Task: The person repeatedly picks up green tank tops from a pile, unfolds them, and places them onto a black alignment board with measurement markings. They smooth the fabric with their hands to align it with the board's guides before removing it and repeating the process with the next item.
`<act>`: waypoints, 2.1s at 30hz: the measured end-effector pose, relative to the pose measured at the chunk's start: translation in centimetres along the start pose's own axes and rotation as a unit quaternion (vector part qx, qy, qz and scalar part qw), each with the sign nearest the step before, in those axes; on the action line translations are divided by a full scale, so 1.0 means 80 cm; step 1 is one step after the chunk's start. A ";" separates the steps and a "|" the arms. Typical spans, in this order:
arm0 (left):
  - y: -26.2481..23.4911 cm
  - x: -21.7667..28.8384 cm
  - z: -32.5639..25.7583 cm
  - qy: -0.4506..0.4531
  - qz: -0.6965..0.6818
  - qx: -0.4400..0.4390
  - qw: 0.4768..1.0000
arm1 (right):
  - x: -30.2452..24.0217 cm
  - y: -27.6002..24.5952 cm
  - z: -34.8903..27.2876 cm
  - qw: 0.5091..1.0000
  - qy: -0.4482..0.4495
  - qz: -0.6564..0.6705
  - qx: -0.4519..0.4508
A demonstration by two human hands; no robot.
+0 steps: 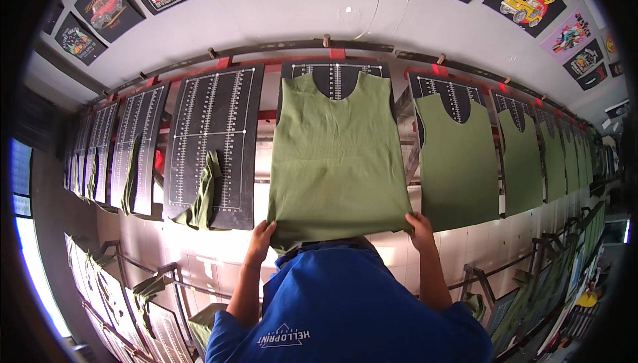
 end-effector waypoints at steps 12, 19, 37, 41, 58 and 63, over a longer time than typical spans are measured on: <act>-0.079 -0.152 -0.101 -0.162 0.466 0.048 0.868 | 0.111 -0.091 -0.067 0.874 0.112 -0.473 0.023; 0.008 0.064 0.079 0.038 0.482 -0.128 0.866 | -0.099 0.058 0.039 0.910 0.012 -0.409 -0.069; 0.162 0.252 0.421 0.371 0.593 0.015 0.714 | -0.299 0.240 0.307 0.577 -0.540 -0.613 0.005; 0.146 0.256 0.418 0.389 0.580 0.011 0.716 | -0.300 0.224 0.316 0.648 -0.513 -0.563 -0.027; 0.141 0.324 0.490 0.357 0.641 -0.030 0.679 | -0.366 0.246 0.389 0.639 -0.515 -0.572 -0.017; 0.137 0.322 0.501 0.350 0.652 -0.031 0.671 | -0.365 0.250 0.402 0.634 -0.520 -0.573 -0.022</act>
Point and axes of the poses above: each hand's wrist, its own z-axis towards the middle knuckle, its own y-axis out of the palm, x = y × z, the point moved 5 cm from there along z, towards the middle knuckle, and after that the axes turned 7 degrees about -x, right-handed, at the moved point
